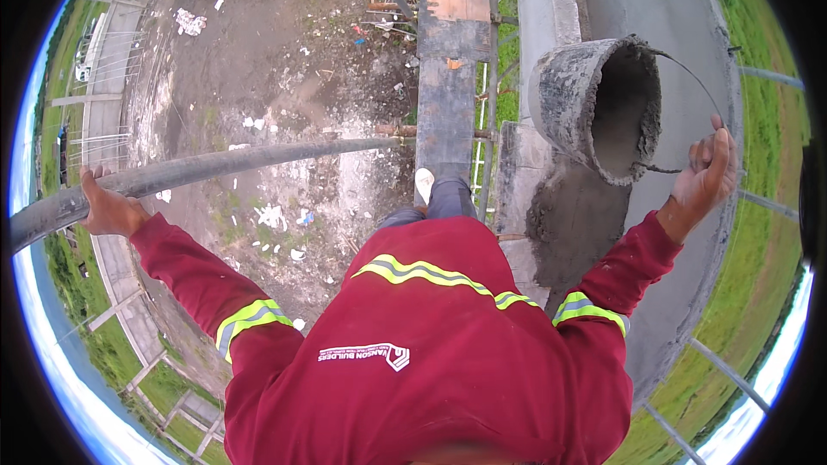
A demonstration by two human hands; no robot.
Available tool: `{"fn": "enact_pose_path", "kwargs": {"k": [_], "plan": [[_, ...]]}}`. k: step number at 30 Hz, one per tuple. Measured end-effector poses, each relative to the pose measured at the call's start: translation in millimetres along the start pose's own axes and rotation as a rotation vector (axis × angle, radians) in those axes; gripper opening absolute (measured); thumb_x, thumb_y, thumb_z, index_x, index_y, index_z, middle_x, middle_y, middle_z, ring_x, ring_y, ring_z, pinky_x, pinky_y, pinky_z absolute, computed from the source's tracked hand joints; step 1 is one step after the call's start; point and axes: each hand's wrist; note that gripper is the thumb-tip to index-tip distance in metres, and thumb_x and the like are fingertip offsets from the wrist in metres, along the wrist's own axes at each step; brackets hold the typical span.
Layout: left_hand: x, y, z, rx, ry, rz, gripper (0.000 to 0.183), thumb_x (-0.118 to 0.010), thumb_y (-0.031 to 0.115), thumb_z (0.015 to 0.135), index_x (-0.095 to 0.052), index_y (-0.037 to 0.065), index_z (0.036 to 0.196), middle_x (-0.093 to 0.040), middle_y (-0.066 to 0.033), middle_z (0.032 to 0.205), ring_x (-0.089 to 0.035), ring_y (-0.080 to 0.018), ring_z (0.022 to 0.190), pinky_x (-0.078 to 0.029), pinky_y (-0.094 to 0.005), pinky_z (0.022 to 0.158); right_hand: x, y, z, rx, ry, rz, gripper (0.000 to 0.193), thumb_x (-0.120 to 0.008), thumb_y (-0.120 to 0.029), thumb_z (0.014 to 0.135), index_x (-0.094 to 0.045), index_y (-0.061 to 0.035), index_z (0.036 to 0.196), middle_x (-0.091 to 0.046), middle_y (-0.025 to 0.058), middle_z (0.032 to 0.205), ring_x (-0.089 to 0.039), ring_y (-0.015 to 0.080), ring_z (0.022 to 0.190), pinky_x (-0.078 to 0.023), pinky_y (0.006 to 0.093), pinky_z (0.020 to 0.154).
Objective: The person stands on a narrow concrete beam at a construction site, uses a rope and hook to receive a bucket of wet concrete, and pours the concrete into a formwork section. The person then returns the empty bucket and repeats the cycle.
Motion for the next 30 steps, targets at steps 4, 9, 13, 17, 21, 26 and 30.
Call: {"fn": "enact_pose_path", "kwargs": {"k": [4, 9, 13, 17, 21, 26, 30], "plan": [[19.3, 17.8, -7.9, -0.151, 0.032, -0.047, 0.044, -0.075, 0.005, 0.078, -0.053, -0.008, 0.114, -0.069, -0.0166, 0.096, -0.067, -0.0229, 0.081, -0.058, -0.0340, 0.073, -0.6, -3.7, 5.8, -0.007, 0.006, -0.022, 0.025, -0.063, -0.011, 0.093, -0.066, 0.0101, 0.107, -0.049, -0.0030, 0.067, -0.031, 0.0019, 0.054, -0.024, 0.0198, 0.050], [50.4, 35.0, -8.9, -0.200, 0.157, 0.011, 0.051, -0.081, 0.008, 0.076, -0.054, -0.004, 0.118, -0.064, -0.0182, 0.112, -0.067, -0.0248, 0.090, -0.059, -0.0355, 0.079, 4.7, -0.3, 13.4, -0.015, -0.047, -0.046, 0.024, -0.063, -0.011, 0.093, -0.066, 0.0093, 0.105, -0.055, 0.0000, 0.070, -0.034, 0.0017, 0.054, -0.025, 0.0191, 0.049], [88.5, 45.1, -1.6, -0.026, 0.211, 0.136, 0.051, -0.083, 0.015, 0.074, -0.057, -0.004, 0.112, -0.063, -0.0150, 0.108, -0.064, -0.0234, 0.083, -0.058, -0.0347, 0.070, 6.5, 6.1, 16.7, 0.002, -0.097, -0.100, 0.023, -0.063, -0.010, 0.093, -0.067, 0.0088, 0.104, -0.061, 0.0031, 0.077, -0.038, 0.0018, 0.056, -0.026, 0.0180, 0.050], [153.4, 42.9, 18.2, 0.048, 0.267, 0.198, 0.053, -0.082, 0.020, 0.074, -0.056, -0.005, 0.112, -0.062, -0.0129, 0.102, -0.060, -0.0222, 0.075, -0.054, -0.0352, 0.062, 9.5, 15.3, 4.6, 0.028, -0.150, -0.236, 0.023, -0.062, -0.010, 0.093, -0.067, 0.0088, 0.107, -0.067, 0.0076, 0.088, -0.039, 0.0026, 0.060, -0.030, 0.0188, 0.053], [227.9, 20.7, 24.0, -0.059, 0.314, 0.193, 0.055, -0.080, 0.015, 0.075, -0.053, -0.007, 0.118, -0.063, -0.0163, 0.104, -0.062, -0.0246, 0.077, -0.055, -0.0356, 0.063, 17.7, 22.1, -16.9, 0.078, -0.213, -0.315, 0.023, -0.061, -0.010, 0.094, -0.067, 0.0083, 0.106, -0.069, 0.0111, 0.096, -0.041, 0.0024, 0.062, -0.031, 0.0184, 0.054], [298.2, 10.1, 0.2, -0.130, 0.388, 0.337, 0.064, -0.078, 0.016, 0.077, -0.047, -0.008, 0.127, -0.059, -0.0231, 0.114, -0.063, -0.0317, 0.096, -0.055, -0.0464, 0.074, 28.8, 27.6, -22.5, 0.072, -0.162, -0.185, 0.021, -0.061, -0.010, 0.094, -0.069, 0.0068, 0.104, -0.069, 0.0088, 0.094, -0.041, 0.0014, 0.062, -0.031, 0.0178, 0.054], [267.7, 40.0, -18.6, -0.432, 0.609, 0.874, 0.072, -0.077, 0.020, 0.080, -0.039, -0.007, 0.135, -0.048, -0.0241, 0.130, -0.054, -0.0345, 0.116, -0.048, -0.0486, 0.095, 29.8, 39.9, -8.3, 0.071, -0.139, -0.100, 0.019, -0.061, -0.010, 0.095, -0.071, 0.0045, 0.101, -0.071, 0.0057, 0.094, -0.040, 0.0002, 0.062, -0.032, 0.0168, 0.056]]}}
Point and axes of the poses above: each hand's wrist, its own z-axis towards the middle knuckle, its own x-axis out of the back of the hand, y = z × x
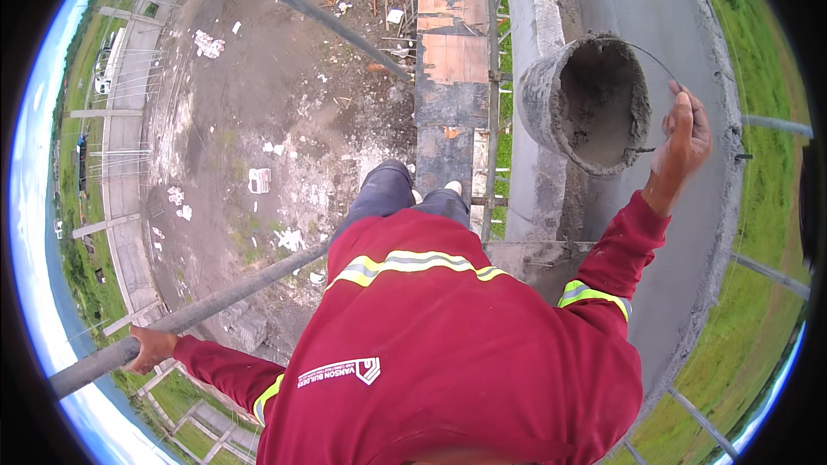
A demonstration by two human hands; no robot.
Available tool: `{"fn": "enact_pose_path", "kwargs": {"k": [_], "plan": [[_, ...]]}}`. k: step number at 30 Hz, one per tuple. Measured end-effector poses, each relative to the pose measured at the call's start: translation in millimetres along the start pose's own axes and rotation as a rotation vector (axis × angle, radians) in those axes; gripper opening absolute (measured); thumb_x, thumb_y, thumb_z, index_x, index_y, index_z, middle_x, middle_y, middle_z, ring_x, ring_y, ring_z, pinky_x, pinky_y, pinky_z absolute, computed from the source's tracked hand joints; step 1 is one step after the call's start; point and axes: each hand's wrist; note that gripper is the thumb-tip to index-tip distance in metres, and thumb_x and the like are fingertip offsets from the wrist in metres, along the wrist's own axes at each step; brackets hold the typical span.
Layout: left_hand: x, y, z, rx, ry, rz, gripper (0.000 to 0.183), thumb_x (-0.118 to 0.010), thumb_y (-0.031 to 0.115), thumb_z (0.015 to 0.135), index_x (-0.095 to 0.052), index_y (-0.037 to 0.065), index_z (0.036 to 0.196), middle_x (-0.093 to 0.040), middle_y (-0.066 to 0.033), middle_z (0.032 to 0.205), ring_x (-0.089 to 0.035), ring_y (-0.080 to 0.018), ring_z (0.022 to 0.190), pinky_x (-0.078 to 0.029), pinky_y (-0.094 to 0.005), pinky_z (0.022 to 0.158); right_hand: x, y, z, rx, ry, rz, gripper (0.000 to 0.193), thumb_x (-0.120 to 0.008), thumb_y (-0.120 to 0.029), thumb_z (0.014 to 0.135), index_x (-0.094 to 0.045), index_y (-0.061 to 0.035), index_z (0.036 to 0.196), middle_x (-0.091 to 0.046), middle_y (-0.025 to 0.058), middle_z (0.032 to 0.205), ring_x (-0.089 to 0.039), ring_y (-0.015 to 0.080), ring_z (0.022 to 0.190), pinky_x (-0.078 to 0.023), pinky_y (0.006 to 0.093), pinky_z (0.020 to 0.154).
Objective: The person stands on a narrow concrete beam at a construction site, uses a rope and hook to receive a bucket of wet concrete, and pours the concrete into a formwork section. The person then returns the empty bucket and repeats the cycle.
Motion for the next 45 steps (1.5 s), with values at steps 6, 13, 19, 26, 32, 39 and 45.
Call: {"fn": "enact_pose_path", "kwargs": {"k": [6, 13, 19, 26, 32, 39, 45], "plan": [[-22.4, 128.0, -159.8, -0.486, -0.518, -0.504, 0.060, -0.068, 0.021, 0.089, -0.043, -0.001, 0.138, -0.044, -0.0187, 0.140, -0.041, -0.0332, 0.134, -0.033, -0.0469, 0.114, 6.9, 36.2, -1.6, 0.066, -0.056, -0.016, 0.018, -0.063, -0.011, 0.095, -0.071, 0.0022, 0.103, -0.071, 0.0038, 0.096, -0.043, -0.0006, 0.068, -0.034, 0.0155, 0.061], [-153.7, 252.1, -314.1, 0.293, -1.310, -0.891, 0.083, -0.077, 0.028, 0.083, -0.031, -0.002, 0.146, -0.041, -0.0217, 0.144, -0.047, -0.0271, 0.130, -0.036, -0.0373, 0.108, 17.6, 70.4, 21.4, -0.063, 0.024, 0.093, 0.019, -0.064, -0.012, 0.094, -0.071, 0.0025, 0.103, -0.071, 0.0056, 0.097, -0.041, 0.0004, 0.066, -0.033, 0.0161, 0.060], [-205.0, 283.7, -382.3, 0.627, -1.249, -1.007, 0.091, -0.080, 0.031, 0.082, -0.026, -0.001, 0.148, -0.039, -0.0187, 0.144, -0.045, -0.0252, 0.129, -0.035, -0.0386, 0.109, 25.1, 38.9, 32.3, -0.129, -0.047, 0.069, 0.019, -0.063, -0.011, 0.093, -0.070, 0.0055, 0.098, -0.064, 0.0015, 0.081, -0.038, 0.0019, 0.063, -0.030, 0.0181, 0.058], [-72.3, 181.3, -387.4, 0.846, -0.916, -0.770, 0.035, -0.074, 0.022, 0.082, -0.061, 0.003, 0.109, -0.065, -0.0066, 0.091, -0.060, -0.0167, 0.083, -0.049, -0.0348, 0.072, 46.9, 17.3, 53.7, -0.152, -0.324, 0.030, 0.022, -0.063, -0.014, 0.092, -0.069, 0.0060, 0.099, -0.061, 0.0031, 0.082, -0.040, 0.0052, 0.062, -0.031, 0.0217, 0.057], [33.0, 96.3, -367.5, 1.027, -0.702, -0.555, 0.045, -0.078, 0.025, 0.081, -0.059, -0.001, 0.112, -0.066, -0.0098, 0.098, -0.061, -0.0202, 0.087, -0.051, -0.0395, 0.078, 30.3, 10.1, 74.4, -0.031, -0.257, 0.069, 0.023, -0.063, -0.013, 0.093, -0.068, 0.0074, 0.101, -0.061, 0.0046, 0.082, -0.041, 0.0052, 0.062, -0.031, 0.0216, 0.057], [25.8, 118.5, -387.2, 1.029, -0.408, -0.223, 0.073, -0.081, 0.034, 0.077, -0.049, -0.011, 0.123, -0.060, -0.0197, 0.114, -0.062, -0.0286, 0.095, -0.054, -0.0443, 0.082, -83.0, 77.2, 248.9, 0.004, -0.160, 0.180, 0.021, -0.063, -0.012, 0.094, -0.068, 0.0059, 0.104, -0.062, 0.0038, 0.080, -0.039, 0.0032, 0.061, -0.030, 0.0202, 0.054], [-9.1, 163.2, -397.9, 1.079, -0.304, 0.157, 0.097, -0.082, 0.048, 0.068, -0.042, -0.011, 0.134, -0.057, -0.0254, 0.124, -0.062, -0.0382, 0.100, -0.052, -0.0487, 0.088, -166.2, 161.0, 436.3, 0.007, -0.128, 0.185, 0.024, -0.064, -0.014, 0.094, -0.067, 0.0063, 0.106, -0.059, 0.0010, 0.078, -0.037, 0.0021, 0.060, -0.028, 0.0198, 0.053]]}}
Point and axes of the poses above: each hand's wrist, its own z-axis towards the middle knuckle, its own x-axis out of the back of the hand, y = z × x
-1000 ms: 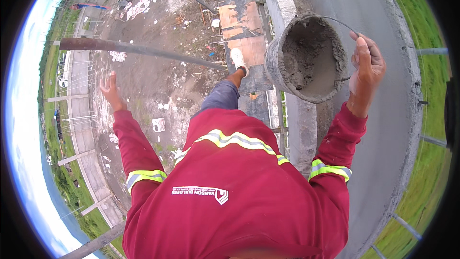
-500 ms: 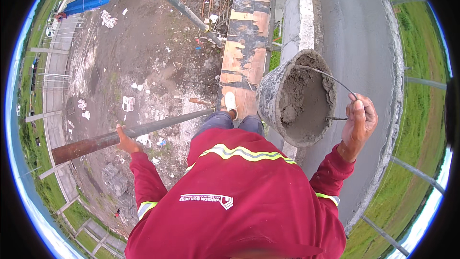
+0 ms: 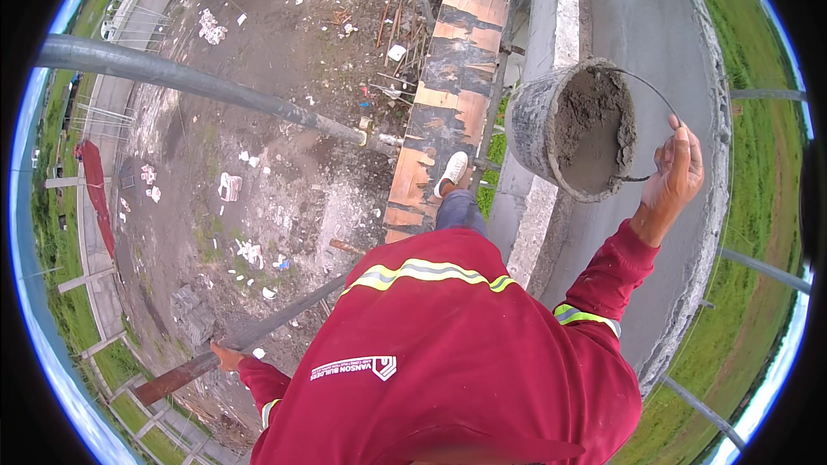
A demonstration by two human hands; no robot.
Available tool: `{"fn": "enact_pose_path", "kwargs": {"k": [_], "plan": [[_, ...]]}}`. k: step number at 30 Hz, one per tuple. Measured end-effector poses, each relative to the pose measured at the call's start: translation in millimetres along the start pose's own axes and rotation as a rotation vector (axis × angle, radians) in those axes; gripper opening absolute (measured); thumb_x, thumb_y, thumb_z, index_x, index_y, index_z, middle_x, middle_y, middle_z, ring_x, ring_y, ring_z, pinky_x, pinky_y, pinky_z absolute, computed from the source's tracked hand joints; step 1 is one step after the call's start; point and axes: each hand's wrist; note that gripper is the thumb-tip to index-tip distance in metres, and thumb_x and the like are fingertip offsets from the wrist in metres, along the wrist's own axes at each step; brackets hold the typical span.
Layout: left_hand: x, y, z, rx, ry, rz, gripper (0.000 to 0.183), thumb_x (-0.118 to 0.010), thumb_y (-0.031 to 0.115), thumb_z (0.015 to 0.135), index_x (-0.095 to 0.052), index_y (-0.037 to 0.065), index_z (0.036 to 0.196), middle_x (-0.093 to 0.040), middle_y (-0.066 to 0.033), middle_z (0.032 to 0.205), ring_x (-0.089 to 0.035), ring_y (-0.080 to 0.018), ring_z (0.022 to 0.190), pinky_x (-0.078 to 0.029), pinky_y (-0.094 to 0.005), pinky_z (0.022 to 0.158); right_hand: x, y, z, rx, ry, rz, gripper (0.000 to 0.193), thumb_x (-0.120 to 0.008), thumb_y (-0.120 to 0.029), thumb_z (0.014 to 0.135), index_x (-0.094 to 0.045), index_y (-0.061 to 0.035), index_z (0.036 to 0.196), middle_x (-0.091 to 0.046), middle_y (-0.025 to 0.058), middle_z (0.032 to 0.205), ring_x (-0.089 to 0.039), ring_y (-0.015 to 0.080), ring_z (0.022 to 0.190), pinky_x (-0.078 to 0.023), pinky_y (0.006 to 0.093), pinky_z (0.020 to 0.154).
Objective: The person stands on a narrow concrete beam at a construction site, uses a rope and hook to receive a bucket of wet concrete, and pours the concrete into a formwork section. The person then returns the empty bucket and repeats the cycle.
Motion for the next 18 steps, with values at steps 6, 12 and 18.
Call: {"fn": "enact_pose_path", "kwargs": {"k": [6, 12, 18], "plan": [[-78.6, -28.9, -80.3, -0.178, 0.100, 0.809, 0.064, -0.068, 0.047, 0.082, -0.060, -0.005, 0.118, -0.065, -0.0232, 0.112, -0.064, -0.0361, 0.099, -0.048, -0.0449, 0.088, -28.2, 60.3, 150.1, -0.025, 0.005, -0.052, 0.023, -0.064, -0.014, 0.094, -0.068, 0.0062, 0.105, -0.065, 0.0045, 0.086, -0.039, 0.0027, 0.062, -0.030, 0.0198, 0.054], [-285.6, -78.6, -326.8, -0.309, -1.400, 0.823, 0.046, -0.064, 0.043, 0.089, -0.069, 0.001, 0.107, -0.072, -0.0126, 0.101, -0.066, -0.0253, 0.096, -0.048, -0.0385, 0.084, -60.7, 107.6, 268.7, -0.012, 0.009, -0.114, 0.022, -0.063, -0.012, 0.094, -0.068, 0.0068, 0.105, -0.069, 0.0101, 0.096, -0.042, 0.0035, 0.063, -0.032, 0.0190, 0.056], [-482.1, 69.8, -576.1, -0.807, -1.634, 0.491, 0.053, -0.073, 0.038, 0.084, -0.064, -0.001, 0.119, -0.068, -0.0171, 0.114, -0.062, -0.0271, 0.110, -0.046, -0.0362, 0.097, -96.5, 154.4, 360.6, -0.018, 0.035, -0.107, 0.023, -0.063, -0.012, 0.094, -0.068, 0.0074, 0.104, -0.068, 0.0087, 0.090, -0.042, 0.0038, 0.062, -0.032, 0.0193, 0.056]]}}
Point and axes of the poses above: each hand's wrist, its own z-axis towards the middle knuckle, its own x-axis out of the back of the hand, y = z × x
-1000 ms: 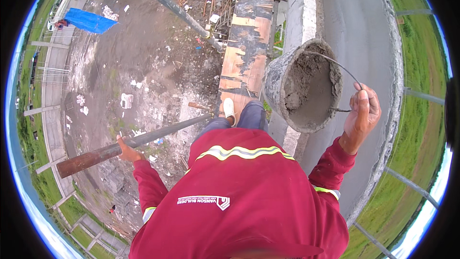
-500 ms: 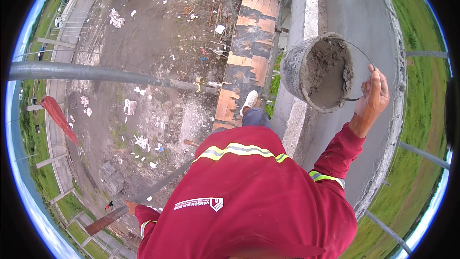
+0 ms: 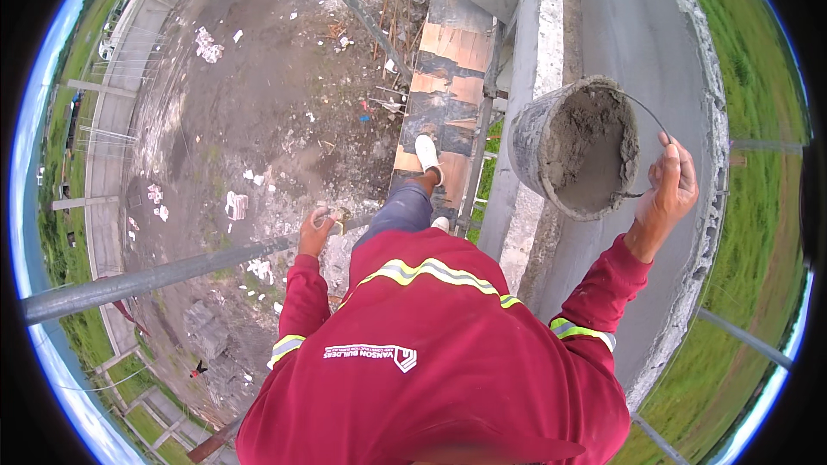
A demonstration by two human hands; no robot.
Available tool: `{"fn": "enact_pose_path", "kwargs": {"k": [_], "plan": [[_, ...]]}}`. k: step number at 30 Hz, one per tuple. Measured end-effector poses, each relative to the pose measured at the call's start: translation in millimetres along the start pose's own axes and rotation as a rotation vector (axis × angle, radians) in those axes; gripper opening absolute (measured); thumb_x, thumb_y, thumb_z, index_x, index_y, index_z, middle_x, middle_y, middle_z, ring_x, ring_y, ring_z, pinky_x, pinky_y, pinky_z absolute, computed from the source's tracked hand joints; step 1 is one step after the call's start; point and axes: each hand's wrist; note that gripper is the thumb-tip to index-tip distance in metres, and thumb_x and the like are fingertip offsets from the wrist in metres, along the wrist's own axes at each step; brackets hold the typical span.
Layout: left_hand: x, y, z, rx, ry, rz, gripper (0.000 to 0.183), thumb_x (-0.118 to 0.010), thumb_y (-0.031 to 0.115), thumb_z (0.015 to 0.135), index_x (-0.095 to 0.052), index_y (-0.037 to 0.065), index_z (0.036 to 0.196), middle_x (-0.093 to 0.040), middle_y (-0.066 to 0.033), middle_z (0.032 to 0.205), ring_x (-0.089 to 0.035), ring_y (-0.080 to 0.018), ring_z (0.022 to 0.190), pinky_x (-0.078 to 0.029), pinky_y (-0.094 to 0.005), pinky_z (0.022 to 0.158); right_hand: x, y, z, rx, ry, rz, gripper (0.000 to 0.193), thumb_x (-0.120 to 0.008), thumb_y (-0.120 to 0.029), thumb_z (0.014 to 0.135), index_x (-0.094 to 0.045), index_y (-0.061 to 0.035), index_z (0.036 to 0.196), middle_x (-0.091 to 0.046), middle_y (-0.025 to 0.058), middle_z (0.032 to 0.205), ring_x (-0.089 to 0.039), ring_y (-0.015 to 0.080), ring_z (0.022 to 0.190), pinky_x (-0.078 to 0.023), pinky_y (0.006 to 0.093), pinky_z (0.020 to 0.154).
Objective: The person stands on a narrow concrete beam at a construction site, uses a rope and hook to receive a bucket of wet concrete, and pours the concrete into a formwork section. The person then returns the empty bucket and repeats the cycle.
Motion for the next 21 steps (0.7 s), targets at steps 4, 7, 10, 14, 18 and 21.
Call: {"fn": "enact_pose_path", "kwargs": {"k": [4, 7, 10, 14, 18, 21], "plan": [[31.1, 148.6, 178.5, -0.152, 0.236, -0.152, 0.050, -0.071, 0.031, 0.088, -0.059, 0.001, 0.126, -0.063, -0.0164, 0.124, -0.059, -0.0257, 0.116, -0.045, -0.0372, 0.098, -47.3, 35.0, 71.9, 0.009, -0.056, -0.012, 0.023, -0.063, -0.013, 0.094, -0.068, 0.0072, 0.103, -0.066, 0.0080, 0.088, -0.041, 0.0041, 0.061, -0.031, 0.0201, 0.055], [62.2, 254.1, 316.9, -0.301, 0.379, -0.370, 0.056, -0.073, 0.031, 0.087, -0.054, 0.002, 0.132, -0.060, -0.0166, 0.127, -0.058, -0.0258, 0.117, -0.045, -0.0379, 0.099, -106.0, 58.2, 145.1, 0.002, -0.109, -0.061, 0.023, -0.063, -0.014, 0.094, -0.068, 0.0072, 0.102, -0.066, 0.0079, 0.087, -0.041, 0.0041, 0.060, -0.030, 0.0207, 0.054], [95.6, 354.0, 447.0, -0.442, 0.602, -0.411, 0.069, -0.077, 0.033, 0.083, -0.048, 0.003, 0.138, -0.056, -0.0184, 0.131, -0.056, -0.0266, 0.119, -0.046, -0.0402, 0.100, -166.0, 74.5, 224.0, 0.015, -0.157, -0.076, 0.023, -0.063, -0.014, 0.094, -0.068, 0.0071, 0.101, -0.065, 0.0066, 0.084, -0.040, 0.0042, 0.060, -0.030, 0.0210, 0.053], [137.1, 450.9, 587.3, -0.587, 0.880, -0.438, 0.092, -0.085, 0.039, 0.073, -0.040, -0.002, 0.141, -0.051, -0.0221, 0.134, -0.051, -0.0275, 0.126, -0.043, -0.0416, 0.103, -228.8, 93.7, 304.5, 0.008, -0.226, -0.070, 0.022, -0.062, -0.014, 0.094, -0.068, 0.0069, 0.102, -0.061, 0.0039, 0.080, -0.040, 0.0043, 0.061, -0.030, 0.0208, 0.054], [154.8, 498.0, 670.4, -0.543, 0.913, -0.565, 0.091, -0.087, 0.035, 0.070, -0.041, -0.007, 0.137, -0.051, -0.0235, 0.131, -0.049, -0.0266, 0.123, -0.042, -0.0401, 0.101, -283.9, 118.5, 363.5, 0.004, -0.236, -0.047, 0.021, -0.063, -0.012, 0.094, -0.067, 0.0066, 0.102, -0.064, 0.0060, 0.082, -0.040, 0.0043, 0.061, -0.030, 0.0207, 0.053], [152.9, 514.2, 699.3, -0.503, 0.929, -0.663, 0.078, -0.084, 0.024, 0.071, -0.045, -0.008, 0.131, -0.058, -0.0206, 0.116, -0.061, -0.0242, 0.099, -0.050, -0.0353, 0.084, -329.5, 143.4, 408.9, 0.018, -0.240, -0.042, 0.020, -0.062, -0.011, 0.094, -0.067, 0.0064, 0.102, -0.066, 0.0077, 0.085, -0.041, 0.0042, 0.061, -0.030, 0.0205, 0.053]]}}
Point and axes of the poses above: each hand's wrist, its own z-axis towards the middle knuckle, its own x-axis out of the back of the hand, y = z × x
